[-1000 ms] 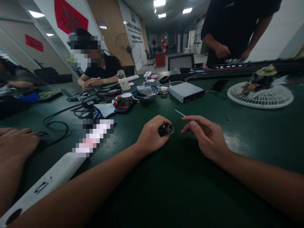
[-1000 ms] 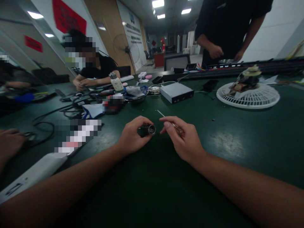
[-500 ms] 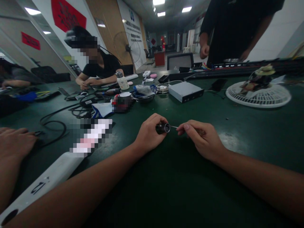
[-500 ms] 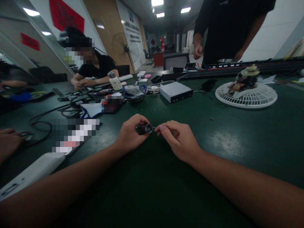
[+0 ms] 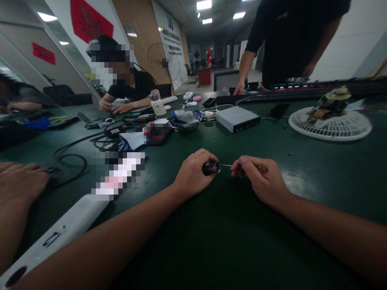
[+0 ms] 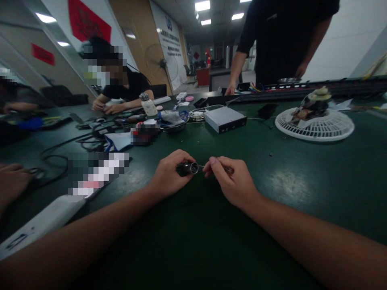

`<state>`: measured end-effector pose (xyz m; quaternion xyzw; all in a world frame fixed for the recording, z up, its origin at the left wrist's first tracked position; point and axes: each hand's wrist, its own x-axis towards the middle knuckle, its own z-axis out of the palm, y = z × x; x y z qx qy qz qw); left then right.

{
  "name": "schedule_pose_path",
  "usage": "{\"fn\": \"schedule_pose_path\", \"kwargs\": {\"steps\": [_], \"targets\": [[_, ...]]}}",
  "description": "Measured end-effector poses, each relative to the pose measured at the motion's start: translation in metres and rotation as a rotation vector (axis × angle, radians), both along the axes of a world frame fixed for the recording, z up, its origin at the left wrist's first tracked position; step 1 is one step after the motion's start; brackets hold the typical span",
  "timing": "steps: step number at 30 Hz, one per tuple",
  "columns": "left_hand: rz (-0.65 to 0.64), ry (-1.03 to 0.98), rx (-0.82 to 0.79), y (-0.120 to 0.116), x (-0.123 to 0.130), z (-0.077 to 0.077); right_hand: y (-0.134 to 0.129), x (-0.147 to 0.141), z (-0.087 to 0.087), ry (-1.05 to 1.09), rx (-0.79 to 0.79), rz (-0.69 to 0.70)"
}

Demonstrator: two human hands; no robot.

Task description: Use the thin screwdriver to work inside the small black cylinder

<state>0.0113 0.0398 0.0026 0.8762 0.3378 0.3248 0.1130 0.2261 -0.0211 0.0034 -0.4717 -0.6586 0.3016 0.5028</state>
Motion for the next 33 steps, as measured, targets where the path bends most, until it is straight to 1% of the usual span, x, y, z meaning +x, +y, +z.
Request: {"fn": "schedule_pose_path", "kwargs": {"steps": [7,12,15,18,20,23,25,27,31,33], "targets": [[-0.071,0.047,0.045,-0.002,0.0,0.0,0.006,0.001,0.001,0.201,-0.073,-0.053],[-0.092,0.069,0.08,-0.003,0.0,0.0,0.008,0.001,-0.001,0.249,-0.102,-0.056],[-0.125,0.076,0.073,-0.003,0.0,-0.002,0.003,0.002,0.0,0.187,-0.039,-0.08],[-0.169,0.069,0.063,-0.003,0.001,-0.003,-0.004,0.003,0.0,0.068,0.066,-0.081],[-0.178,0.079,0.057,-0.002,0.0,-0.004,-0.008,0.003,0.001,0.03,0.15,-0.093],[-0.147,0.073,0.027,0.0,-0.001,-0.004,-0.01,0.004,0.0,0.071,0.235,-0.143],[-0.124,0.06,0.013,0.001,-0.001,-0.003,-0.008,0.004,-0.001,0.099,0.225,-0.152],[-0.123,0.081,0.023,0.001,-0.002,-0.002,-0.006,0.004,-0.001,0.065,0.192,-0.12],[-0.157,0.128,0.064,-0.001,-0.001,-0.001,-0.004,0.002,0.0,-0.037,0.118,0.023],[-0.163,0.126,0.073,-0.001,-0.001,-0.001,-0.003,0.002,0.0,-0.05,0.103,0.062]]}}
